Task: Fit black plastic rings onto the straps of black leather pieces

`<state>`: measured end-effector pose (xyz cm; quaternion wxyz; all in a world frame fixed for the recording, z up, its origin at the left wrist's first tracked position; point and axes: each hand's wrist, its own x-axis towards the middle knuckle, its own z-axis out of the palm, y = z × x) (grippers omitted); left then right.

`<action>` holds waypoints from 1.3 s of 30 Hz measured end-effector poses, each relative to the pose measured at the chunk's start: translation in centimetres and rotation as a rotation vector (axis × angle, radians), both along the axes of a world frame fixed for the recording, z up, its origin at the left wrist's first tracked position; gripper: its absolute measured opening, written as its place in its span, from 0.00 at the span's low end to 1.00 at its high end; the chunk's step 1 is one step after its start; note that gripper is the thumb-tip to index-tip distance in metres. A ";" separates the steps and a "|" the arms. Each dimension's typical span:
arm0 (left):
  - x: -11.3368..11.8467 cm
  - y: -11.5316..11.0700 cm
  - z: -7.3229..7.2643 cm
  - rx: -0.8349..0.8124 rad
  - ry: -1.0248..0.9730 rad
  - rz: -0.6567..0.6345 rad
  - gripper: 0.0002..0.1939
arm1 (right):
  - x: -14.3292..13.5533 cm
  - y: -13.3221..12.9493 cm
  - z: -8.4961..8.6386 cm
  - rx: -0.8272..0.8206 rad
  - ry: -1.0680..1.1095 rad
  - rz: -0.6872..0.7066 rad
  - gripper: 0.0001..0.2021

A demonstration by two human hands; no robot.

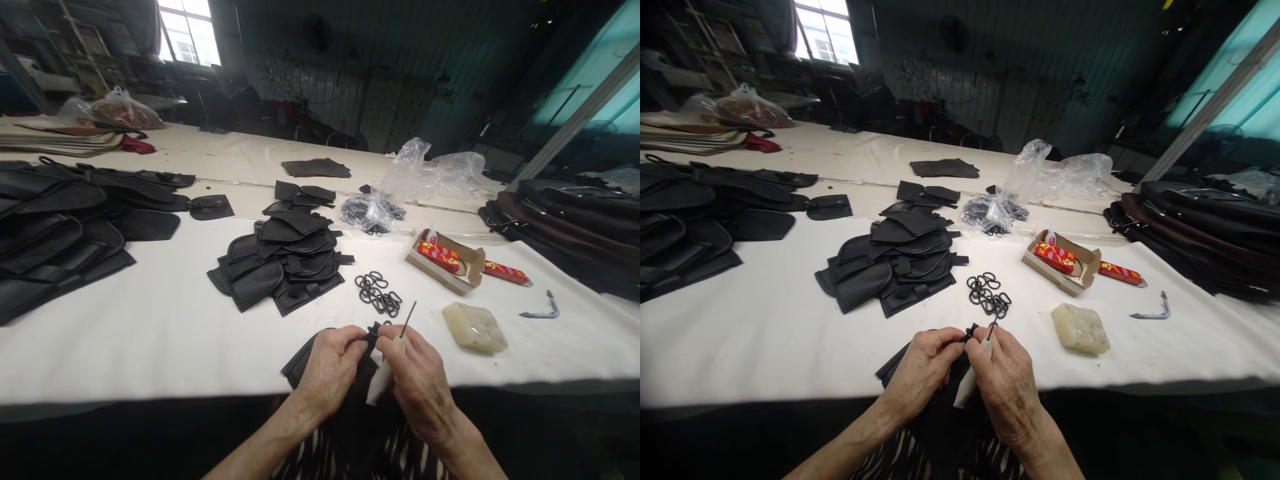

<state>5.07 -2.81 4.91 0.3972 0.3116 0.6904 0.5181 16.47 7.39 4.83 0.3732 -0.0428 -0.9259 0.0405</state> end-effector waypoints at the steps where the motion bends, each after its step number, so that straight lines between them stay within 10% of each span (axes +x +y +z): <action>1: 0.0 0.0 -0.1 0.000 -0.013 0.004 0.11 | 0.0 0.0 0.0 0.002 -0.001 0.016 0.14; 9: -0.1 -0.1 -0.7 0.044 -0.066 0.036 0.08 | -0.2 -1.3 -1.9 -0.319 0.051 -0.022 0.08; 18: 0.0 -0.4 0.2 0.047 -0.182 0.084 0.20 | -0.4 -1.9 -2.9 -0.470 0.060 -0.091 0.08; 31: 0.0 -0.3 0.0 0.099 -0.235 0.120 0.10 | -0.7 -2.2 -2.4 -0.527 0.077 -0.078 0.08; 39: 0.3 -0.2 0.6 0.103 -0.256 0.190 0.06 | -0.4 -3.0 -1.0 -1.203 0.080 -0.372 0.11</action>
